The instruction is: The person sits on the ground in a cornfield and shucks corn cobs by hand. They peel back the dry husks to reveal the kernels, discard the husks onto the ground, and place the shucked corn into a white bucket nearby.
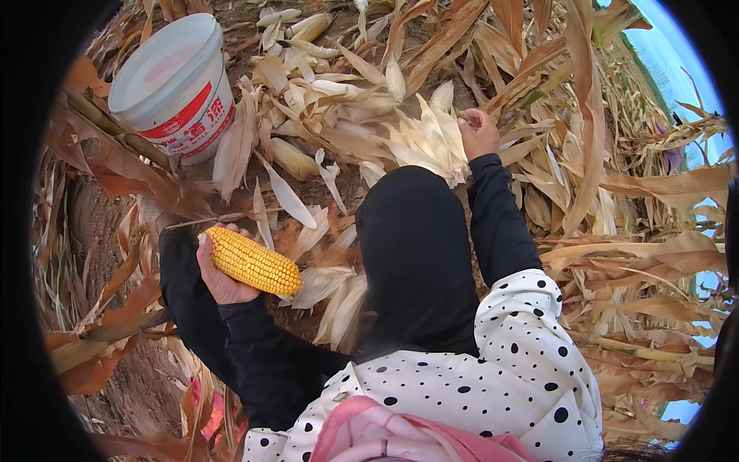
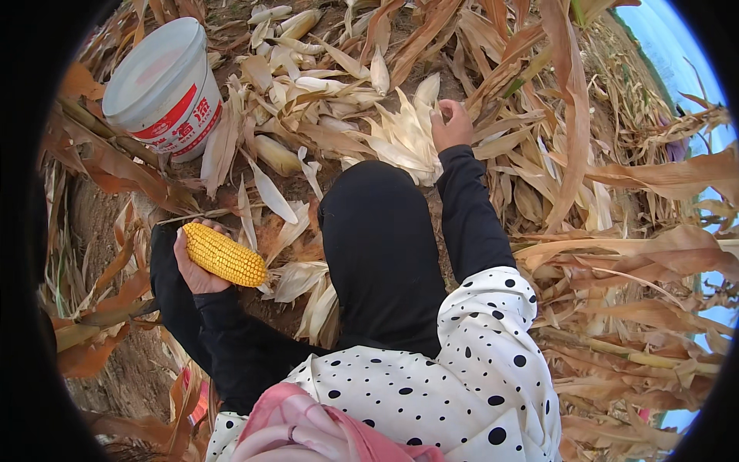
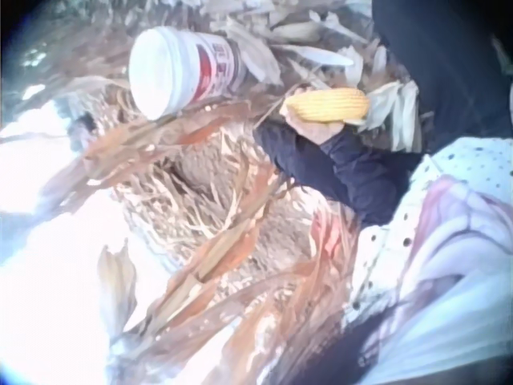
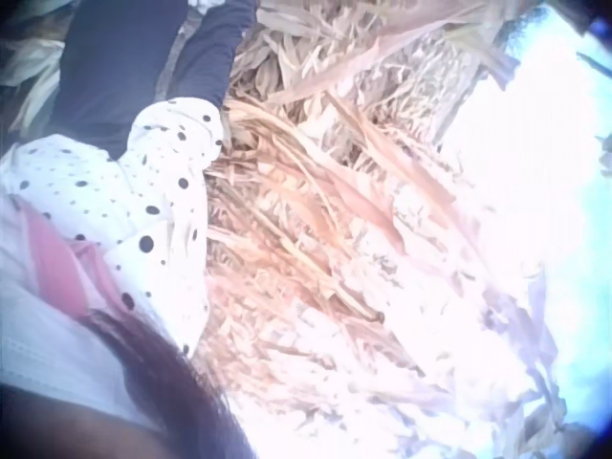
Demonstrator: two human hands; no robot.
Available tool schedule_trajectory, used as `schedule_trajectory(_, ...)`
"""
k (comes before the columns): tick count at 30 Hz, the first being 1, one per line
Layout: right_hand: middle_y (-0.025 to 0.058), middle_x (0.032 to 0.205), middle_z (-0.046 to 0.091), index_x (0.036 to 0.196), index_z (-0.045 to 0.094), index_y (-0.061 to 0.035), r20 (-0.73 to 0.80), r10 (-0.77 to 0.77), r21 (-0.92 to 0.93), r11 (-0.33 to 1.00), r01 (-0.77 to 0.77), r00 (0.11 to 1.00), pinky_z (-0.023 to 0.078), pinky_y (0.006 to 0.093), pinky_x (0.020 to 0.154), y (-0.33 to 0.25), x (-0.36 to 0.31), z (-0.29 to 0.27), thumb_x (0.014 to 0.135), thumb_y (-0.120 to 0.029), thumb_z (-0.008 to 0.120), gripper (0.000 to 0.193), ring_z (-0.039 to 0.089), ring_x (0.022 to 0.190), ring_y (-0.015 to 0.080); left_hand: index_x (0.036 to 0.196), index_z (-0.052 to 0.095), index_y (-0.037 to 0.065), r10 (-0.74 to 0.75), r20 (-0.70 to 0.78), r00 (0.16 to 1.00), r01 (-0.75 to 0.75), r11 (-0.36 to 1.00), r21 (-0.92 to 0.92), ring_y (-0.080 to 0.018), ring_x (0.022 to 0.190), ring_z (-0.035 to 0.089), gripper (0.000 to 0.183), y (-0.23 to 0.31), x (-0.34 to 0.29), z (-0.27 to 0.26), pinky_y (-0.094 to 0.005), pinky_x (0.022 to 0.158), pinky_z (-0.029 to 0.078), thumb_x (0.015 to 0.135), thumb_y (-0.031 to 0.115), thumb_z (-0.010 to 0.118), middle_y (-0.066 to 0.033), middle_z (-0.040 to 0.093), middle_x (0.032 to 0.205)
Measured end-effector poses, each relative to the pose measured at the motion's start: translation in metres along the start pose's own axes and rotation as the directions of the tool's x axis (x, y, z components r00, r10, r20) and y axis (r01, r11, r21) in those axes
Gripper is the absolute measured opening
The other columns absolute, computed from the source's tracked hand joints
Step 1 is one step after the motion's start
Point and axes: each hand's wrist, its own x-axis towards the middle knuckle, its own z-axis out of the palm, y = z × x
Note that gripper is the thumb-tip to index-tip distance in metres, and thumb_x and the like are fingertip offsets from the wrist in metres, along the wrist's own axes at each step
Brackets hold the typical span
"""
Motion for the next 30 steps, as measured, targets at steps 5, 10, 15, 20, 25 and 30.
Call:
schedule_trajectory(5, 0.0063, 0.094, 0.063, 0.107, 0.056, 0.0035, 0.480, -0.199, 0.610, 0.776, -0.162, 0.854, 0.050, 0.0272, 0.078, -0.202, -0.016, -0.004, 0.083, -0.019, 0.069, 0.035, 0.059, 0.088, 0.0111, 0.106, 0.052, 0.005, 0.106, -0.015, 0.994, -0.105, 0.992, 0.071, -0.0254, 0.087, 0.061, 0.031, 0.000, -0.005, 0.002, -0.0391, 0.076, 0.052, 0.088, 0.029, 0.058, -0.0109, 0.062, 0.095)
schedule_trajectory(10, 0.0110, 0.109, 0.057, 0.128, 0.040, 0.0025, 0.851, -0.375, 0.448, 0.884, -0.134, 0.368, 0.049, 0.0307, 0.085, -0.281, -0.115, 0.055, 0.076, -0.035, 0.076, 0.073, 0.057, 0.099, 0.0168, 0.102, 0.053, 0.005, 0.125, -0.049, 0.991, -0.126, 0.992, -0.019, -0.0257, 0.083, 0.063, 0.028, 0.001, -0.008, 0.010, -0.0375, 0.075, 0.052, 0.088, 0.028, 0.060, -0.0127, 0.063, 0.090)
schedule_trajectory(15, 0.0094, 0.107, 0.056, 0.123, 0.044, 0.0010, 0.923, -0.384, 0.344, 0.790, -0.507, 0.029, 0.043, 0.0292, 0.083, -0.286, -0.185, 0.087, 0.076, -0.027, 0.074, 0.062, 0.054, 0.095, 0.0147, 0.102, 0.054, 0.007, 0.140, -0.042, 0.989, -0.143, 0.987, -0.075, -0.0248, 0.082, 0.062, 0.028, 0.012, -0.009, 0.003, -0.0374, 0.075, 0.052, 0.087, 0.030, 0.060, -0.0116, 0.062, 0.088)
schedule_trajectory(20, 0.0071, 0.076, 0.054, 0.109, 0.048, -0.0010, 0.968, -0.242, 0.098, 0.623, -0.776, -0.072, 0.036, 0.0206, 0.034, -0.289, -0.195, 0.071, 0.077, -0.019, 0.070, 0.043, 0.050, 0.047, 0.0119, 0.104, 0.054, 0.003, 0.244, -0.089, 0.966, -0.245, 0.970, 0.004, -0.0235, 0.091, 0.060, 0.027, 0.021, -0.008, -0.004, -0.0371, 0.080, 0.051, 0.095, 0.028, 0.049, -0.0102, 0.061, 0.093)
schedule_trajectory(25, 0.0084, 0.074, 0.054, 0.110, 0.046, -0.0023, 0.991, -0.104, -0.011, 0.529, -0.849, -0.078, 0.035, 0.0216, 0.032, -0.274, -0.184, 0.061, 0.082, -0.023, 0.064, 0.040, 0.051, 0.048, 0.0134, 0.103, 0.056, 0.004, 0.375, -0.165, 0.912, -0.392, 0.916, -0.084, -0.0213, 0.089, 0.060, 0.025, 0.054, -0.009, -0.005, -0.0375, 0.087, 0.047, 0.097, 0.026, 0.046, -0.0076, 0.063, 0.089)
schedule_trajectory(30, 0.0067, 0.076, 0.055, 0.106, 0.047, -0.0046, 0.965, -0.180, 0.264, 0.637, -0.724, 0.193, 0.035, 0.0208, 0.032, -0.330, -0.096, 0.107, 0.082, -0.027, 0.065, 0.037, 0.054, 0.053, 0.0119, 0.100, 0.058, 0.006, 0.309, -0.104, 0.945, -0.323, 0.929, -0.182, -0.0208, 0.088, 0.059, 0.024, 0.060, -0.015, -0.008, -0.0384, 0.087, 0.047, 0.096, 0.027, 0.047, -0.0052, 0.062, 0.085)
